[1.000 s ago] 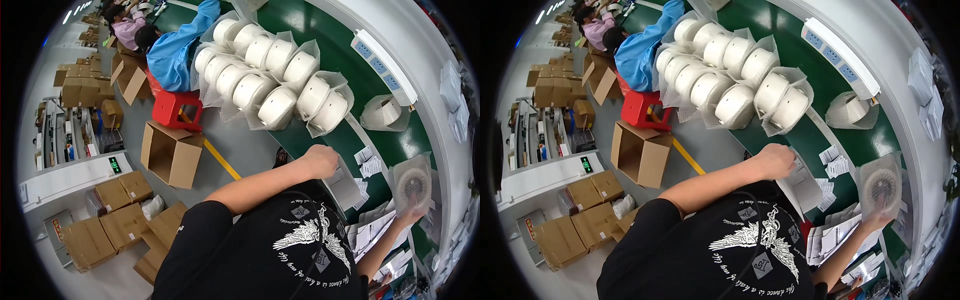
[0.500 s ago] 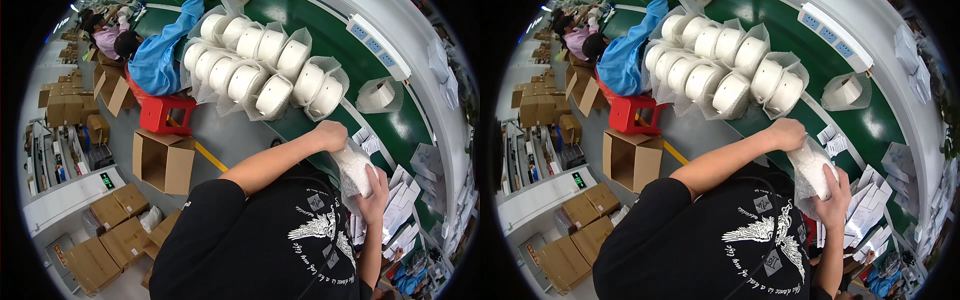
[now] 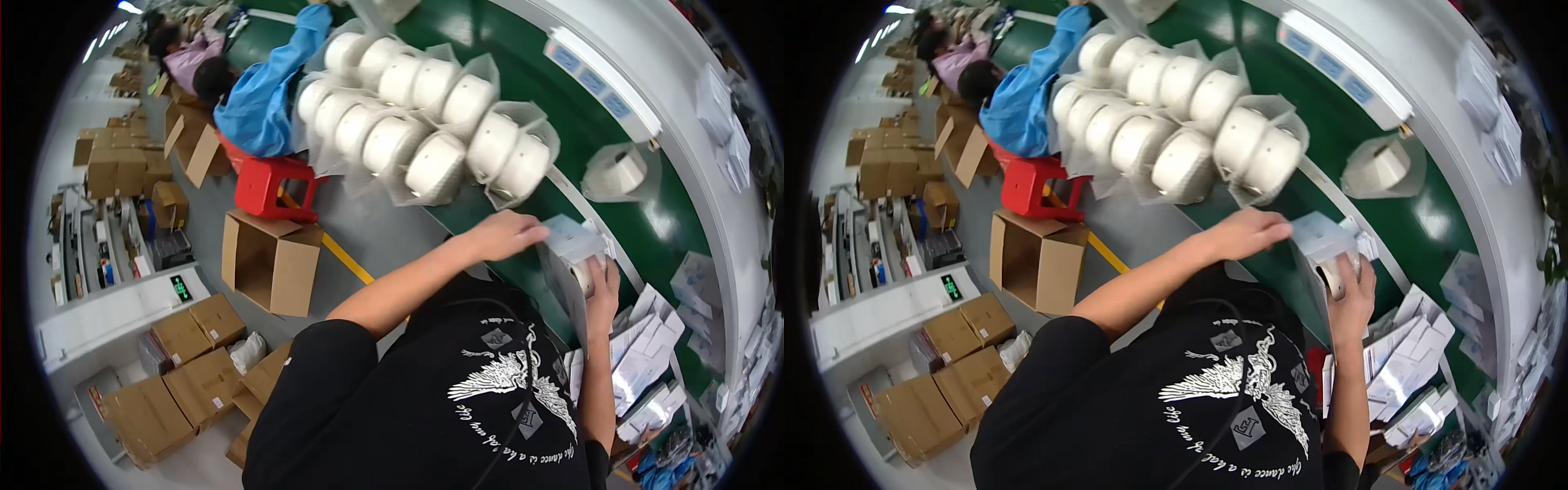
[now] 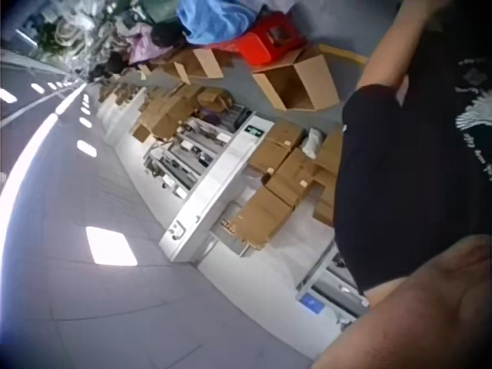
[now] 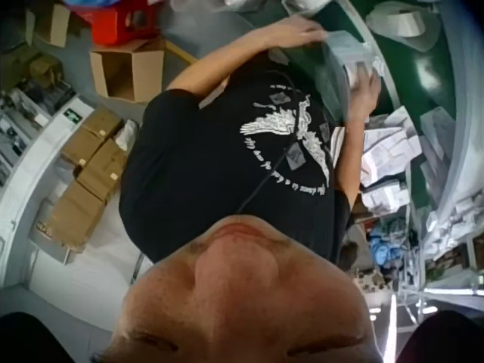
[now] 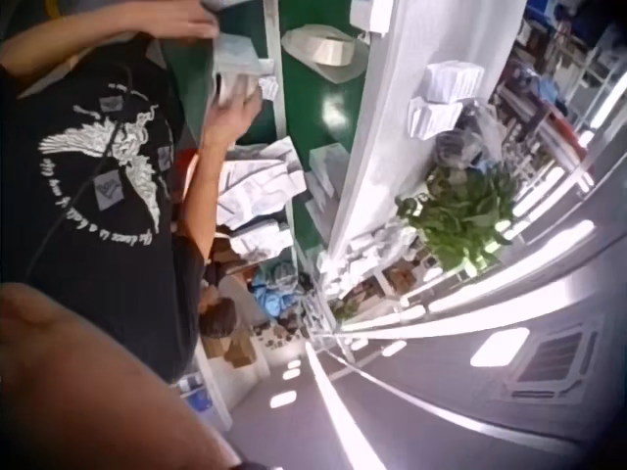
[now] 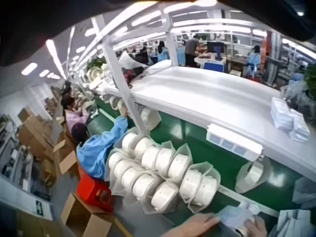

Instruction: Packing fans and instruction manuals into cardboard boxes at an assembly station.

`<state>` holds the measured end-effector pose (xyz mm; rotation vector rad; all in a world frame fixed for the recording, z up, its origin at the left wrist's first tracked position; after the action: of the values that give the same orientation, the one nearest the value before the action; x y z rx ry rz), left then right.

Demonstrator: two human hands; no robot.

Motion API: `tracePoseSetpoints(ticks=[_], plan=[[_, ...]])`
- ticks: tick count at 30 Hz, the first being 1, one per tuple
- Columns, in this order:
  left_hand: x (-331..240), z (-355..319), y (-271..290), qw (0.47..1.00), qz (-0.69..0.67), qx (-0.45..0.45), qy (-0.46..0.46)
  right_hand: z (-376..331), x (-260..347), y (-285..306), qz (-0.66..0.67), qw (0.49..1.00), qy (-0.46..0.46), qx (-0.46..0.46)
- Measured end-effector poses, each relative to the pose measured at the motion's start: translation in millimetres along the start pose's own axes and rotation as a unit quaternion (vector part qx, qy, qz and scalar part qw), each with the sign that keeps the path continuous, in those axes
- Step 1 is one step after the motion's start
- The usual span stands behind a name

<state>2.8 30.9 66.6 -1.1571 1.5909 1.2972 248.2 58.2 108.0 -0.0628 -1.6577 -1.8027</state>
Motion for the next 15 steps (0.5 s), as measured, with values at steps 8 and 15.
tracePoseSetpoints(ticks=[8, 15], plan=[[37, -92, 50, 0.974, 0.139, -0.101, 0.147, 8, -187, 108, -0.055, 0.966, -0.117, -0.223], [-225, -32, 120, 0.841, 0.213, -0.356, -0.348, 142, -338, 49, -0.553, 0.827, 0.001, -0.101]])
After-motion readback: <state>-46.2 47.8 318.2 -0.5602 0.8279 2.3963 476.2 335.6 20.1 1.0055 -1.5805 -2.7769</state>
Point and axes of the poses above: each hand's wrist, its own z-axis towards the middle knuckle, its own y-axis out of the back of the hand, x = y × z, the point moved 8 cm from there along z, towards the middle knuckle, and after that the axes turned 9 degrees about -x, right-handed, at the moved point
